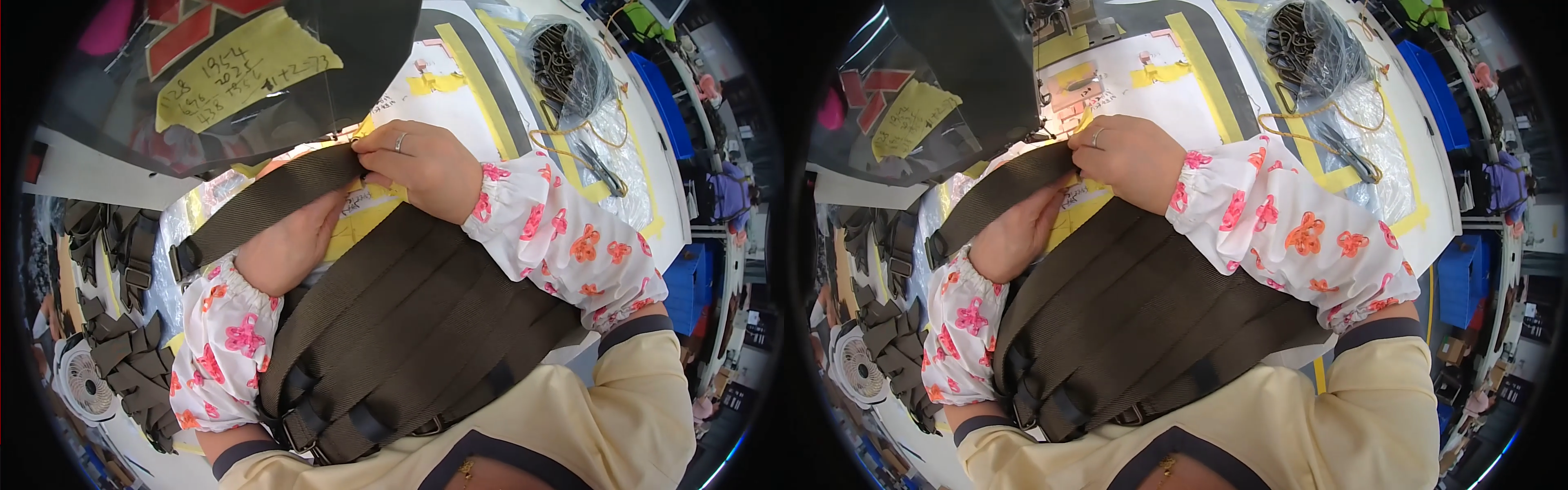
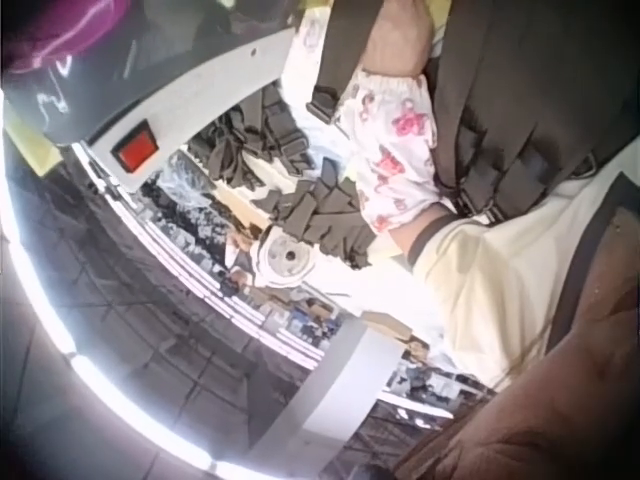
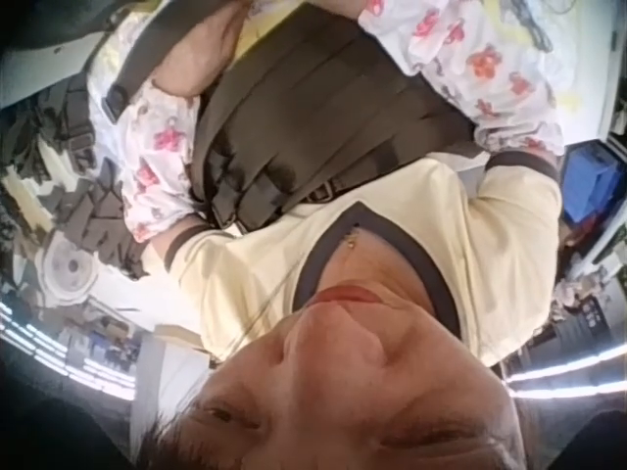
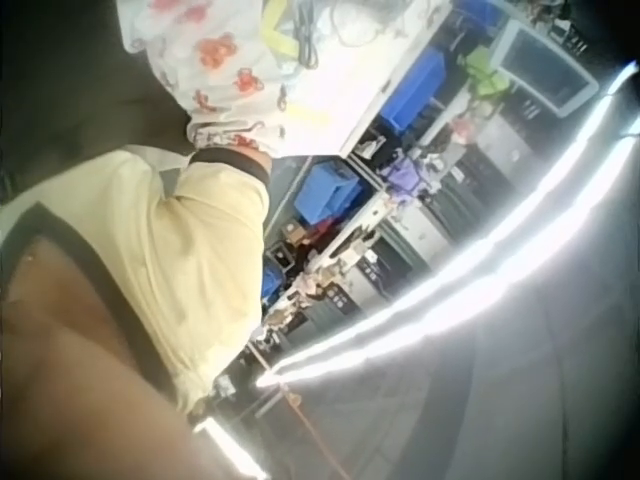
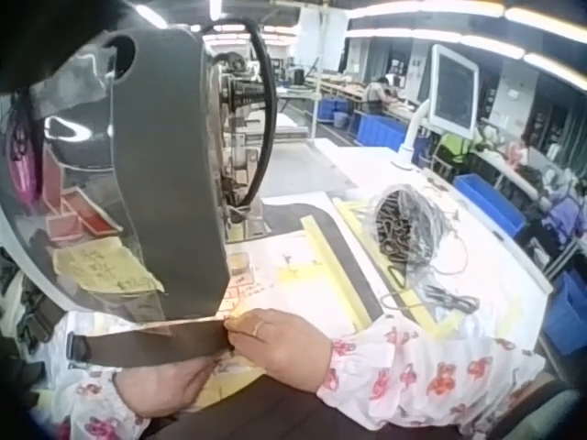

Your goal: Sewing straps onto a fabric component using an industrial sewing machine.

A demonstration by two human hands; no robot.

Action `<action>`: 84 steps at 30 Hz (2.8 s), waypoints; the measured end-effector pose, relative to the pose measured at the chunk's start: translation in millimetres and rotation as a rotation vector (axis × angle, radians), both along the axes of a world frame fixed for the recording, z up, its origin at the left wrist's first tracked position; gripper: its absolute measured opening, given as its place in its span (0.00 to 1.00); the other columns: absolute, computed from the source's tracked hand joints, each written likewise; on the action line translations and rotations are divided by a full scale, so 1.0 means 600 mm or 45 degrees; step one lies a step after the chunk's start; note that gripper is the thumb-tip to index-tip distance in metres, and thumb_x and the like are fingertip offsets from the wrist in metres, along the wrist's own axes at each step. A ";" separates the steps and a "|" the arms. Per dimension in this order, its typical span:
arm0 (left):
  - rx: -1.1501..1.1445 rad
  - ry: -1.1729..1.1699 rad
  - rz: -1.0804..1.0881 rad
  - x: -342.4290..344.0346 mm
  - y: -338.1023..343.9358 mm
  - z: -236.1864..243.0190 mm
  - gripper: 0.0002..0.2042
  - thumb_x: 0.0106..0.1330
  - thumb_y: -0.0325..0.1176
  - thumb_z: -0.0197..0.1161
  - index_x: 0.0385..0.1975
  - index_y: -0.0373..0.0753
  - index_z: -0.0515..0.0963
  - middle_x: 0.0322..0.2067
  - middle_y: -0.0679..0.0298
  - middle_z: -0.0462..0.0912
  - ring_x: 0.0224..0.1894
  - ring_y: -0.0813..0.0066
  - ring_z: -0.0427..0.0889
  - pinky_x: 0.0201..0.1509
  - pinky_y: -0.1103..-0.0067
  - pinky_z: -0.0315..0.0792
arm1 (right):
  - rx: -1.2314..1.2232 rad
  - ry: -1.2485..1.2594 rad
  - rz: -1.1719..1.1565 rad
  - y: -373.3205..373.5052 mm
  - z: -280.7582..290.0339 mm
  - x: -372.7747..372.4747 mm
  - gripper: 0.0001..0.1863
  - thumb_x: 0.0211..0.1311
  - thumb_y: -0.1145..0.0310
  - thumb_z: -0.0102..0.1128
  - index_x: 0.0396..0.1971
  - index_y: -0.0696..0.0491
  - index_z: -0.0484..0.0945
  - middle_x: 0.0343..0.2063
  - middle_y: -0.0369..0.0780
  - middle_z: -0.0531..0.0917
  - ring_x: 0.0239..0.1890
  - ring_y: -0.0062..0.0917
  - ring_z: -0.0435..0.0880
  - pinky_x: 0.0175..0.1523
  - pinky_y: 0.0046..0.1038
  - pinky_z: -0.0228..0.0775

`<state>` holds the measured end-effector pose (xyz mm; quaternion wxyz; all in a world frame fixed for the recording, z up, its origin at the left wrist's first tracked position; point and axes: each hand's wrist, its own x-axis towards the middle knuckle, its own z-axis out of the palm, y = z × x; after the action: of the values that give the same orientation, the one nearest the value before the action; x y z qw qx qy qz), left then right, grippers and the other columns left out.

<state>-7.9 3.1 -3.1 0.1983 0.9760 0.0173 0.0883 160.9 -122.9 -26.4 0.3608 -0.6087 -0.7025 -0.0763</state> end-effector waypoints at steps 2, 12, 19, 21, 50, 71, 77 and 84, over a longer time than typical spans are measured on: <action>-0.133 0.407 0.266 0.001 -0.009 0.020 0.12 0.56 0.31 0.56 0.41 0.45 0.74 0.34 0.59 0.78 0.30 0.62 0.77 0.34 0.74 0.72 | 0.070 -0.138 0.045 0.004 0.000 -0.002 0.12 0.42 0.75 0.62 0.31 0.58 0.77 0.35 0.40 0.80 0.41 0.29 0.77 0.39 0.26 0.73; 0.524 -0.499 -0.063 0.004 -0.016 0.028 0.13 0.46 0.26 0.59 0.34 0.34 0.77 0.37 0.60 0.78 0.38 0.68 0.78 0.40 0.76 0.73 | -0.165 -0.458 -0.076 -0.005 0.019 -0.023 0.14 0.39 0.74 0.58 0.31 0.55 0.78 0.40 0.37 0.78 0.41 0.25 0.75 0.41 0.25 0.69; 0.442 -0.382 -0.157 0.022 0.032 -0.003 0.13 0.49 0.29 0.59 0.37 0.38 0.77 0.41 0.64 0.79 0.42 0.69 0.76 0.43 0.75 0.72 | -0.105 -0.305 -0.144 -0.011 0.021 -0.022 0.14 0.39 0.74 0.57 0.32 0.53 0.77 0.41 0.35 0.78 0.43 0.25 0.73 0.48 0.29 0.63; 0.439 -0.387 -0.166 0.027 0.031 0.004 0.13 0.49 0.29 0.59 0.37 0.38 0.77 0.41 0.64 0.79 0.42 0.69 0.77 0.43 0.75 0.73 | -0.106 -0.289 -0.180 -0.010 0.022 -0.021 0.14 0.39 0.74 0.57 0.32 0.53 0.77 0.42 0.34 0.78 0.42 0.24 0.73 0.49 0.29 0.63; -0.029 -0.205 0.175 0.009 0.030 0.015 0.10 0.52 0.26 0.61 0.35 0.40 0.80 0.39 0.56 0.80 0.32 0.60 0.81 0.34 0.76 0.75 | -0.199 -0.459 -0.219 -0.008 0.044 -0.024 0.03 0.45 0.70 0.55 0.22 0.50 0.77 0.36 0.30 0.78 0.38 0.21 0.74 0.60 0.46 0.52; 0.161 -0.190 0.206 0.020 0.064 -0.015 0.18 0.50 0.24 0.57 0.41 0.53 0.79 0.38 0.61 0.80 0.39 0.61 0.78 0.42 0.71 0.72 | -0.531 -0.515 -0.270 0.018 0.063 -0.006 0.07 0.46 0.74 0.54 0.28 0.49 0.77 0.39 0.28 0.77 0.42 0.22 0.73 0.62 0.51 0.47; 0.039 0.018 0.277 0.029 0.061 -0.005 0.17 0.51 0.26 0.56 0.40 0.51 0.79 0.40 0.58 0.78 0.44 0.59 0.75 0.46 0.69 0.70 | -0.491 -0.502 -0.293 0.019 0.053 0.000 0.10 0.45 0.75 0.54 0.30 0.49 0.77 0.40 0.28 0.76 0.45 0.22 0.73 0.62 0.50 0.47; 0.188 -0.274 0.157 0.024 0.063 -0.017 0.16 0.54 0.23 0.53 0.42 0.45 0.77 0.26 0.54 0.79 0.28 0.56 0.79 0.31 0.71 0.72 | -0.481 -0.476 -0.310 0.013 0.042 -0.005 0.15 0.44 0.76 0.54 0.35 0.49 0.77 0.44 0.29 0.76 0.49 0.21 0.71 0.62 0.48 0.46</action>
<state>6.3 40.9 -13.2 0.1207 0.9699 0.0492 0.2056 157.8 -115.2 -1.3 0.0937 -0.7201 -0.6805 -0.0977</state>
